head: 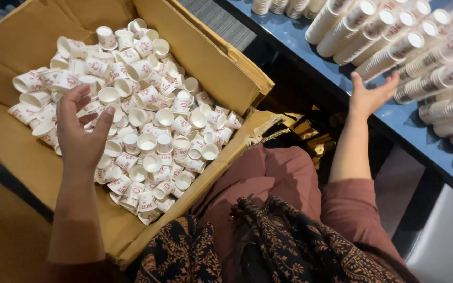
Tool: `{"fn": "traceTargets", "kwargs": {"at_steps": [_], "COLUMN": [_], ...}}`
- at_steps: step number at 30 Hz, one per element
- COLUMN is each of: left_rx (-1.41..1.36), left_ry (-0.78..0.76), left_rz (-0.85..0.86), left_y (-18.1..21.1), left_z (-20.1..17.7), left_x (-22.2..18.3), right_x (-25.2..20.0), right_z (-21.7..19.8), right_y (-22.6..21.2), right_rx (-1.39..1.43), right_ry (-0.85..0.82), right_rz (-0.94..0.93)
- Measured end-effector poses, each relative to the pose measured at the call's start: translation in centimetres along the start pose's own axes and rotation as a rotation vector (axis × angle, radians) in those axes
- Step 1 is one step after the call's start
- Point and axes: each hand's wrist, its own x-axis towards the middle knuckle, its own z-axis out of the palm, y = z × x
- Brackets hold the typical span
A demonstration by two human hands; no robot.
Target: The person gathers loose paper cups from a cardboard box, stacks them by hand, and places the stacks into clear plastic sleeves on a table.
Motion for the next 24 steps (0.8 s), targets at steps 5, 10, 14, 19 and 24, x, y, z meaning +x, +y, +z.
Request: {"fn": "traceTargets", "kwargs": {"at_steps": [5,10,14,19,24], "left_rx": [-0.107,-0.137,-0.04,0.0,-0.175], "left_ry": [0.133,0.232,0.313,0.362,0.367], "left_rz": [-0.044,-0.053,0.007,0.012,0.004], "left_y": [-1.1,-1.5,-1.6,-1.3,-0.7], "left_z": [-0.2,-0.2,-0.5,-1.5,-1.4], "left_x": [0.5,0.9,1.1,1.9,1.7], "right_x": [-2.0,-5.3,-20.8,-28.8,-24.9], "right_z": [2.1,4.2,9.4,8.3,12.9], "right_y": [-17.7,-44.3,-49.9,-52.1,-48.3], "right_rx": [0.618,0.641,0.233,0.174,-0.041], "right_ry": [-0.243,-1.211,-1.781,-1.524,-1.668], "right_rz": [0.032,-0.787,-1.314,-1.892,-1.454]}}
